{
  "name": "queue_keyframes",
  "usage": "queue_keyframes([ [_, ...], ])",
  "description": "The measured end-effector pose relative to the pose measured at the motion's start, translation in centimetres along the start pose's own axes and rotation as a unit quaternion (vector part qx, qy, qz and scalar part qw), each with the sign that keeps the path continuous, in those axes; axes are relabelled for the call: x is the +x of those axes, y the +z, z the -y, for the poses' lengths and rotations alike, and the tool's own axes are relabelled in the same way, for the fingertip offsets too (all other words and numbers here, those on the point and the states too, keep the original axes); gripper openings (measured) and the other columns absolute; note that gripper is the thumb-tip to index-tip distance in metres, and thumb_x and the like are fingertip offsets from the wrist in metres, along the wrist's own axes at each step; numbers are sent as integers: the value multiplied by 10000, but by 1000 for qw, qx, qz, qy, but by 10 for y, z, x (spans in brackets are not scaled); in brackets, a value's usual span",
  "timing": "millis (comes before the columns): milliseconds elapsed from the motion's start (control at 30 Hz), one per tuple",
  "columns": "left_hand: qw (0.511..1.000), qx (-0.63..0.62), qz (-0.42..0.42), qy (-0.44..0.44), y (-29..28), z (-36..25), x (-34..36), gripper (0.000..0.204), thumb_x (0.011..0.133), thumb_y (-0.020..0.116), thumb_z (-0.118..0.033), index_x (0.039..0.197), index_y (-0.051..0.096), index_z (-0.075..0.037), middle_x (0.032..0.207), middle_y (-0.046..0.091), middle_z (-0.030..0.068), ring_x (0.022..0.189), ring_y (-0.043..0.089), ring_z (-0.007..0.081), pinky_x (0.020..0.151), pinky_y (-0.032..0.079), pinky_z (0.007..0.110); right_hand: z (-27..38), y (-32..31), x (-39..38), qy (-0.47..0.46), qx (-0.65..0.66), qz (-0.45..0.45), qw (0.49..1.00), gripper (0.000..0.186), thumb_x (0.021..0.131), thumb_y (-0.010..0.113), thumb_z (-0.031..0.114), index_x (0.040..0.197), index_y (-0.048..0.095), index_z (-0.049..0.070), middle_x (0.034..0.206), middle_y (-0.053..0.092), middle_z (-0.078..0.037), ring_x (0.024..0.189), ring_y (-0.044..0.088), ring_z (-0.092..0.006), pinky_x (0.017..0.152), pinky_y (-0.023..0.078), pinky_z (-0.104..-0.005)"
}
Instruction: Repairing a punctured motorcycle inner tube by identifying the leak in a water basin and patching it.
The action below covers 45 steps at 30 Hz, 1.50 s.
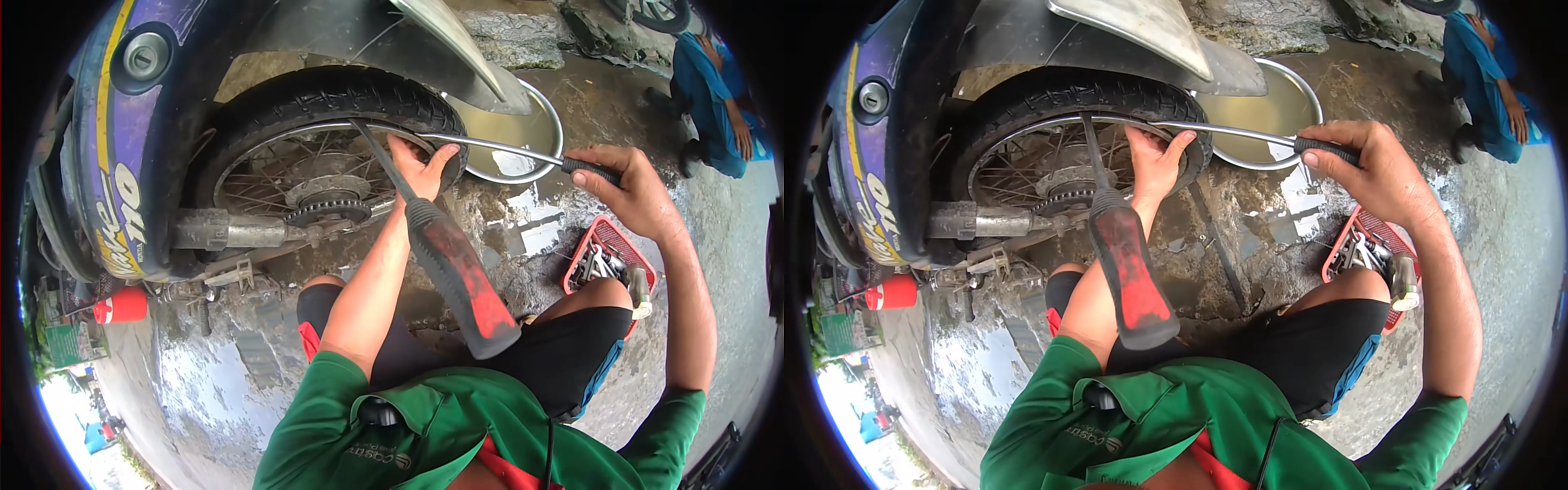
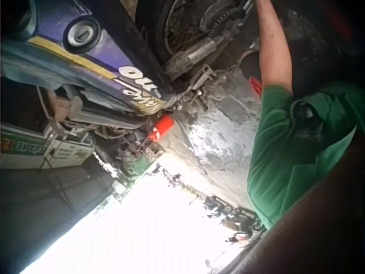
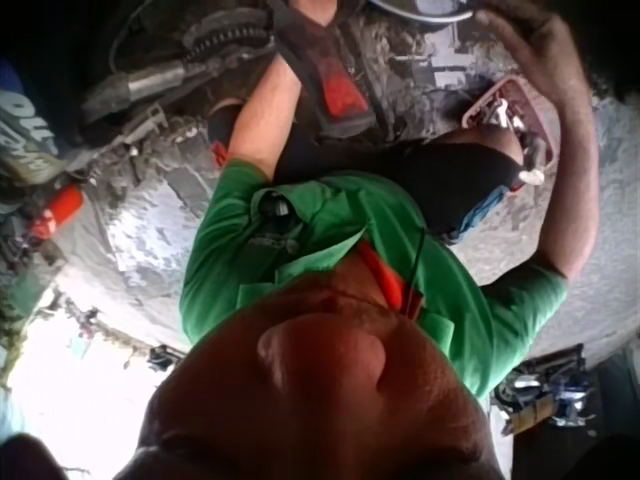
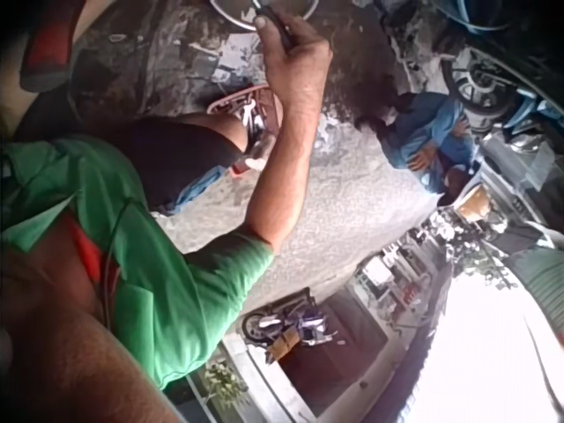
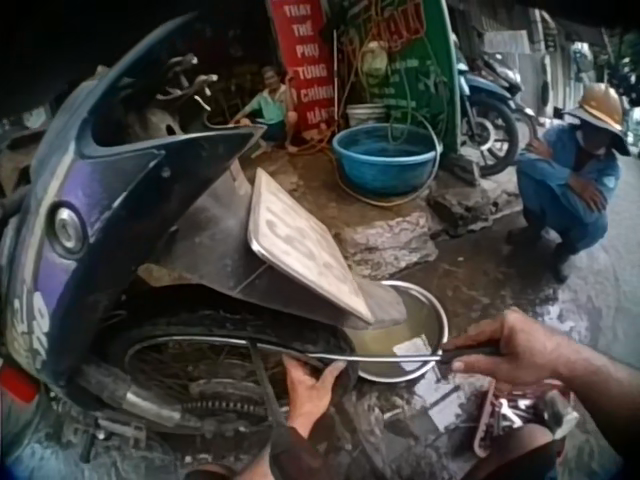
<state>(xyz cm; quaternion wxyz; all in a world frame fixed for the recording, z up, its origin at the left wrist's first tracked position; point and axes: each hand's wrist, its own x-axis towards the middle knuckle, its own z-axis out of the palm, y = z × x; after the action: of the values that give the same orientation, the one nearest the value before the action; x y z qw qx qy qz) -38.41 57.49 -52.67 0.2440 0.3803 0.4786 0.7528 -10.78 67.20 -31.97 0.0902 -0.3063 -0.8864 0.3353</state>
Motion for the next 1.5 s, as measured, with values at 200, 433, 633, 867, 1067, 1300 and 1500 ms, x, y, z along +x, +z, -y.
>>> queue_keyframes([
  [200, 999, 6, -45, 11, 8, -5, 0, 725, 792, 817, 43, 1316, 322, -38, 1229, 544, 97, 1101, 589, 193, 997, 488, 338, 19, -28, 29, 17, 1, 46, 999, 357, 918, 737, 255, 1145, 712, -19, 1008, 739, -150, 916, 692, -176, 854, 540, -338],
  [433, 996, -30, -84, -15, 11, 0, 2, 680, 746, 844, 65, 1249, 398, -36, 1119, 611, 76, 1007, 636, 170, 922, 531, 305, 41, -43, 61, 67, -38, 55, 996, 327, 901, 756, 196, 1116, 708, -46, 935, 711, -88, 874, 650, -140, 799, 533, -314],
  [633, 992, -47, -120, 4, 24, -1, 1, 640, 732, 839, 93, 1202, 423, -31, 1081, 635, 88, 965, 651, 163, 892, 544, 302, 47, -36, 54, 43, -104, 86, 990, 355, 893, 752, 195, 1146, 690, -47, 992, 724, -173, 919, 703, -215, 818, 549, -357],
  [867, 995, -16, -99, -11, 8, -9, 5, 694, 722, 847, 87, 1239, 399, -29, 1110, 617, 105, 976, 652, 176, 894, 552, 313, 46, 38, -14, 75, 131, 133, 980, 398, 965, 644, 242, 1284, 573, 15, 775, 671, -134, 671, 656, -214, 625, 512, -346],
  [1067, 997, -19, -80, 1, 11, -17, 8, 703, 739, 825, 93, 1274, 381, -14, 1137, 619, 117, 988, 652, 193, 899, 550, 325, 79, 152, -52, 168, 496, 34, 851, 273, 991, 606, 144, 1230, 571, 16, 728, 489, 69, 622, 435, -23, 517, 352, -210],
  [1300, 994, 53, -92, -29, -6, -39, -12, 611, 799, 804, 6, 1272, 419, -24, 1168, 607, 105, 997, 638, 185, 868, 543, 351, 75, 166, -52, 89, 500, -52, 860, 344, 1001, 603, 138, 1313, 529, 14, 756, 513, 40, 611, 439, -26, 503, 353, -216],
  [1500, 858, -345, -123, -361, 34, -200, -73, 430, 998, 572, -461, 1228, 541, -99, 998, 602, 43, 839, 590, 173, 856, 492, 334, 55, 99, -38, 200, 543, 95, 810, 390, 1005, 597, 187, 1335, 520, -8, 756, 537, 14, 573, 460, -52, 489, 370, -207],
])
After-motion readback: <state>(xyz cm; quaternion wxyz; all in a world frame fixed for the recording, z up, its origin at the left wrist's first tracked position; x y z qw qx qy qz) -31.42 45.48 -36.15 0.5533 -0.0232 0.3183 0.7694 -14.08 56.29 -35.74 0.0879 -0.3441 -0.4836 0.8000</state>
